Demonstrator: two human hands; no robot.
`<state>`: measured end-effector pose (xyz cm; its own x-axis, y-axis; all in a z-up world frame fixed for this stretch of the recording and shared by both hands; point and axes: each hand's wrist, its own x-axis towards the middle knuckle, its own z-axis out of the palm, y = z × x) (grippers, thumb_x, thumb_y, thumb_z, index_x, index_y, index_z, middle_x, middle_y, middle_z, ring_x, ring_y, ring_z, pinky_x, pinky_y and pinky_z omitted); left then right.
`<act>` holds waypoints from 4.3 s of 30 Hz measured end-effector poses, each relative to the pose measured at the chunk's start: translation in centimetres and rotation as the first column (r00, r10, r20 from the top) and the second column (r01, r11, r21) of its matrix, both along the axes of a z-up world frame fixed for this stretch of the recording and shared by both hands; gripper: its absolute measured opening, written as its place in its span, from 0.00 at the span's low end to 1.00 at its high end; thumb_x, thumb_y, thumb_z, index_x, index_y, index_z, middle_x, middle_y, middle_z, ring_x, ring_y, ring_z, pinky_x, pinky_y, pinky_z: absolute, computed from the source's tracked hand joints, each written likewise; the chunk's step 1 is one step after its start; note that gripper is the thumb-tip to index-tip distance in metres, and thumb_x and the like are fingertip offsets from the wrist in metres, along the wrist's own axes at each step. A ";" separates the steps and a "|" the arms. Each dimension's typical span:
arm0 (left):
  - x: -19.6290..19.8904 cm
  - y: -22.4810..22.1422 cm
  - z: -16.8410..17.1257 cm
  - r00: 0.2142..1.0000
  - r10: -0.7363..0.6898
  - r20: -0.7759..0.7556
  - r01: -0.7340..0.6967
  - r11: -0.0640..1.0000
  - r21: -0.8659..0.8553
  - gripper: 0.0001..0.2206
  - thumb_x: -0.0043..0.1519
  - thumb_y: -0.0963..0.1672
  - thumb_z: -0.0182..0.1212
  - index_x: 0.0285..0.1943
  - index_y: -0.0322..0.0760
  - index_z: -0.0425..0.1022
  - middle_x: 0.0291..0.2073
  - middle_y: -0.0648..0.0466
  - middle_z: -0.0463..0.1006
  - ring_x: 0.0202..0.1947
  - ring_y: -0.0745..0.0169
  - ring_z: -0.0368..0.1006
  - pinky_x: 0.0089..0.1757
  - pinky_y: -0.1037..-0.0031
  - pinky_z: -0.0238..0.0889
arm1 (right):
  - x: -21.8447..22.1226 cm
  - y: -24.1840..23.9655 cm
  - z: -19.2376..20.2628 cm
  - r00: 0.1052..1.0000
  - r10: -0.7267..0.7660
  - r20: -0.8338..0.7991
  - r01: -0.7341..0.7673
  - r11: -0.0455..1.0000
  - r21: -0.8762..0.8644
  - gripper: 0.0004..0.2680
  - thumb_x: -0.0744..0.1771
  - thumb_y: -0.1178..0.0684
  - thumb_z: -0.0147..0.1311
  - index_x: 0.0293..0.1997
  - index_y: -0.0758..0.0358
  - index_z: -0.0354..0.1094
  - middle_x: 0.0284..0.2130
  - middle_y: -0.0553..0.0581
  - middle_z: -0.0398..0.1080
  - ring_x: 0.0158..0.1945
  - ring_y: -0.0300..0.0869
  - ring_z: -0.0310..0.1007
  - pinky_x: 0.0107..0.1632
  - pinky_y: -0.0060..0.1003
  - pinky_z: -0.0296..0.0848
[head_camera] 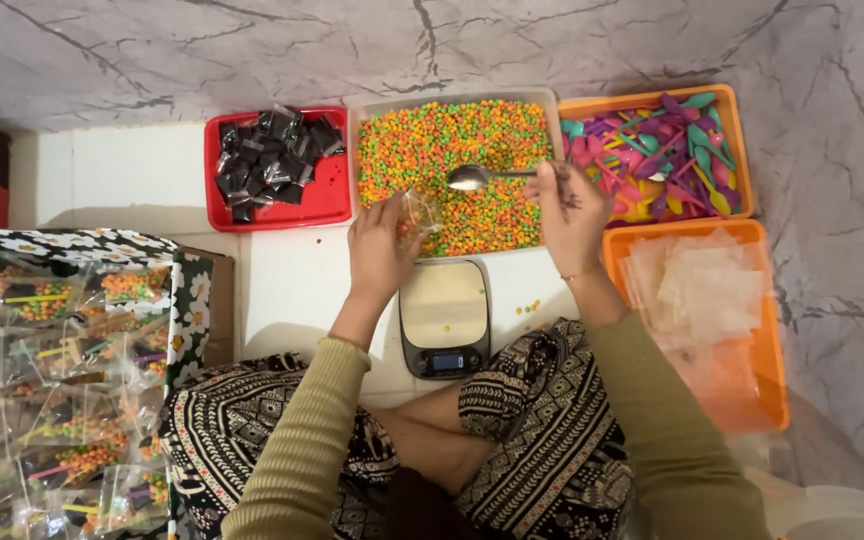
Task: Packaging small colorful rubber bands into plastic bags, weighing them on a digital scale, and organizing them into a larger container.
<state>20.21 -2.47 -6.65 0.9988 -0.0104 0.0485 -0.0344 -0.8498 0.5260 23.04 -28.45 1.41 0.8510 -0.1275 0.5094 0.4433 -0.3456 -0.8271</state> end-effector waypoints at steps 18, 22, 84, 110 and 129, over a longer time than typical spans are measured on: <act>-0.5 -0.4 0.0 0.980 -0.115 0.162 0.151 0.961 -0.233 0.34 0.50 0.47 0.77 0.68 0.42 0.70 0.52 0.50 0.76 0.55 0.44 0.72 0.62 0.51 0.54 | -2.4 3.5 0.6 0.963 0.120 -0.241 -0.085 0.985 0.152 0.07 0.71 0.59 0.53 0.37 0.69 0.75 0.26 0.67 0.77 0.29 0.45 0.81 0.31 0.35 0.82; -0.7 -0.7 0.1 0.978 -0.074 0.193 0.135 0.936 -0.324 0.35 0.49 0.48 0.79 0.67 0.37 0.70 0.52 0.46 0.76 0.55 0.42 0.72 0.61 0.53 0.55 | -2.1 3.1 0.6 0.940 0.075 -0.334 0.007 0.971 0.239 0.08 0.71 0.57 0.53 0.36 0.69 0.74 0.27 0.67 0.78 0.29 0.45 0.81 0.31 0.34 0.83; -27.5 4.6 4.6 0.929 0.351 0.114 -0.215 0.765 -0.607 0.20 0.66 0.39 0.60 0.67 0.26 0.64 0.53 0.39 0.72 0.54 0.36 0.74 0.49 0.54 0.73 | -16.1 -1.6 -16.8 0.799 -0.121 -0.588 0.337 0.901 0.272 0.12 0.68 0.59 0.54 0.58 0.68 0.71 0.52 0.72 0.71 0.55 0.52 0.74 0.55 0.42 0.78; -26.5 2.9 6.3 0.960 0.270 -0.071 -0.254 0.740 -0.624 0.24 0.61 0.38 0.64 0.68 0.26 0.64 0.56 0.35 0.69 0.57 0.32 0.71 0.53 0.49 0.70 | -14.2 1.4 -18.5 0.775 -0.255 -0.579 0.021 0.925 -0.380 0.18 0.66 0.38 0.64 0.54 0.60 0.76 0.52 0.64 0.71 0.62 0.59 0.69 0.65 0.50 0.67; -12.7 7.8 8.7 0.997 -0.083 -0.011 0.069 0.897 -0.436 0.31 0.55 0.50 0.73 0.67 0.39 0.68 0.59 0.49 0.76 0.62 0.43 0.70 0.66 0.34 0.34 | -11.2 17.5 6.3 0.750 0.426 -0.507 -0.502 0.865 -0.017 0.13 0.65 0.57 0.61 0.54 0.65 0.70 0.50 0.72 0.74 0.56 0.64 0.74 0.54 0.55 0.76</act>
<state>7.55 5.36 2.07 0.9968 -0.0707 0.0371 -0.0691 -0.5317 0.8441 11.87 -10.98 7.68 0.9216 0.3881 0.0101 0.1498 -0.3313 -0.9315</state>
